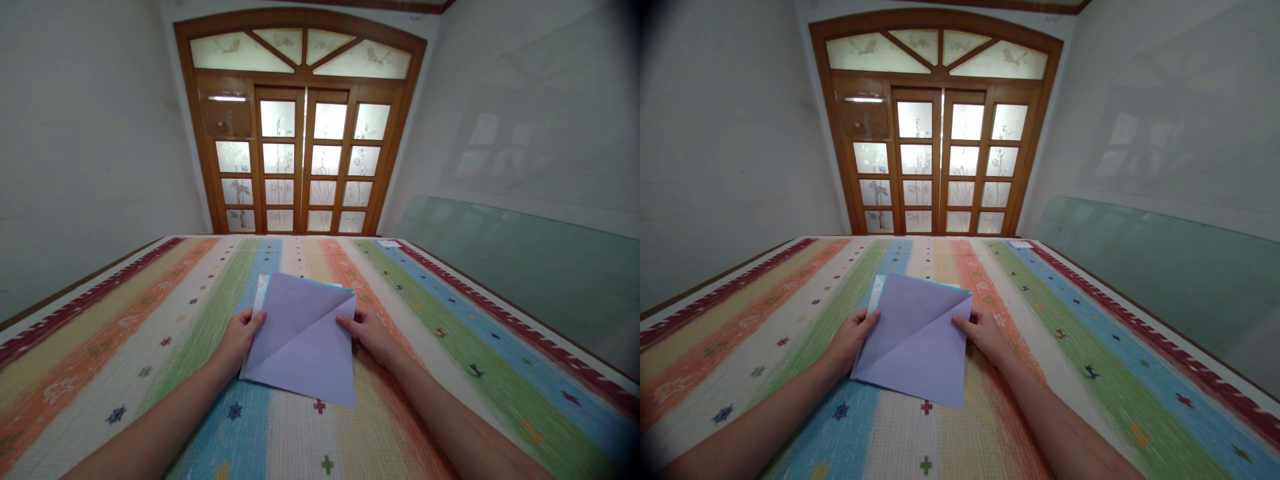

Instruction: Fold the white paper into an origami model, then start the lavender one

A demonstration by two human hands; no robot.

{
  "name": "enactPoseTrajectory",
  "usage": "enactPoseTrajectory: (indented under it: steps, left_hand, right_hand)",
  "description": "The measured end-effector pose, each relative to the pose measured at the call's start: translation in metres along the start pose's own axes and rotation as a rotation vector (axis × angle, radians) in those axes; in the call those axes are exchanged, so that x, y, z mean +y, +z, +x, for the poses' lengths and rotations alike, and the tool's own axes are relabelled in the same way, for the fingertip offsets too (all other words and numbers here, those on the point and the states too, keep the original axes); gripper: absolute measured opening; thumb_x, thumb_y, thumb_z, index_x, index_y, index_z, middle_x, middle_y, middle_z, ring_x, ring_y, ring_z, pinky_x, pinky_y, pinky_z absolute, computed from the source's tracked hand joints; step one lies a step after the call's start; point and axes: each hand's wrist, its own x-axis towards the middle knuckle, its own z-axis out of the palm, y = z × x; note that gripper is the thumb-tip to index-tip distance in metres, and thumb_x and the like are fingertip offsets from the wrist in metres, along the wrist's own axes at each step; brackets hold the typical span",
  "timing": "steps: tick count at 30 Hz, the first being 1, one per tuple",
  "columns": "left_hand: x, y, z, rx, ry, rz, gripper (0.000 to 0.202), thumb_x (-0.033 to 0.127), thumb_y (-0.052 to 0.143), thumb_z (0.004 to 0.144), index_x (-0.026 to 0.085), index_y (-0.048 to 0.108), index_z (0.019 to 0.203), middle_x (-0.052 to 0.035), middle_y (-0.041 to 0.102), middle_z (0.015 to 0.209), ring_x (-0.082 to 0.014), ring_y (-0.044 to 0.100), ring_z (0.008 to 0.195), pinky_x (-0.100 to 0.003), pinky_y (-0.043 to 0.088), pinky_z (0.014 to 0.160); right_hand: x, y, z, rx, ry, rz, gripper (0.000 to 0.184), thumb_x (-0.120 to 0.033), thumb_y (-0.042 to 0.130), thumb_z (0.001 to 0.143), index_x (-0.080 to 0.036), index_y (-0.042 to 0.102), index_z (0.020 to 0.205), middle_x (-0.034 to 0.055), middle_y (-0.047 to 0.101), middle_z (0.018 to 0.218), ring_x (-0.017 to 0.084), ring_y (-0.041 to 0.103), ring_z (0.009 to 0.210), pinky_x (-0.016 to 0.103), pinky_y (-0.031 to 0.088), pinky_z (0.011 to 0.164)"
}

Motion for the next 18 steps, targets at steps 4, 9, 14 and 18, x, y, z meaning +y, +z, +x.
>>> enactPoseTrajectory:
  steps: [4, 9, 14, 18]
  left_hand:
    - [0.003, 0.004, -0.001, 0.011, -0.073, -0.113, 0.034, 0.044, 0.071, 0.080, 0.013, 0.067, 0.094, -0.0068, 0.073, 0.077, -0.0179, 0.067, 0.059, -0.026, 0.053, 0.056]
    - [0.017, 0.007, -0.006, -0.031, -0.211, -0.253, 0.024, 0.034, 0.069, 0.084, 0.012, 0.065, 0.094, -0.0073, 0.073, 0.075, -0.0185, 0.068, 0.058, -0.030, 0.056, 0.061]
    - [0.016, -0.001, 0.001, 0.002, -0.203, -0.020, 0.029, 0.039, 0.063, 0.086, 0.011, 0.065, 0.092, -0.0103, 0.072, 0.073, -0.0206, 0.068, 0.058, -0.032, 0.056, 0.058]
    - [0.023, -0.036, 0.028, 0.191, -0.027, 0.422, 0.040, 0.048, 0.056, 0.087, 0.010, 0.068, 0.089, -0.0127, 0.072, 0.079, -0.0221, 0.068, 0.062, -0.030, 0.053, 0.057]
  right_hand:
    - [0.003, 0.000, 0.001, 0.030, 0.007, 0.017, 0.038, -0.048, 0.072, 0.077, -0.016, 0.071, 0.097, 0.0098, 0.073, 0.094, 0.022, 0.066, 0.078, 0.034, 0.051, 0.070]
    - [0.004, 0.000, 0.002, 0.039, 0.023, 0.005, 0.041, -0.052, 0.071, 0.077, -0.015, 0.071, 0.095, 0.0107, 0.073, 0.094, 0.022, 0.066, 0.076, 0.034, 0.051, 0.069]
    - [0.003, -0.001, 0.002, 0.006, 0.052, -0.022, 0.042, -0.054, 0.066, 0.080, -0.014, 0.070, 0.088, 0.0100, 0.072, 0.084, 0.021, 0.066, 0.072, 0.032, 0.051, 0.065]
    - [0.009, -0.003, 0.004, 0.068, 0.135, -0.133, 0.047, -0.060, 0.059, 0.083, -0.014, 0.066, 0.081, 0.0055, 0.066, 0.064, 0.017, 0.059, 0.049, 0.027, 0.046, 0.045]
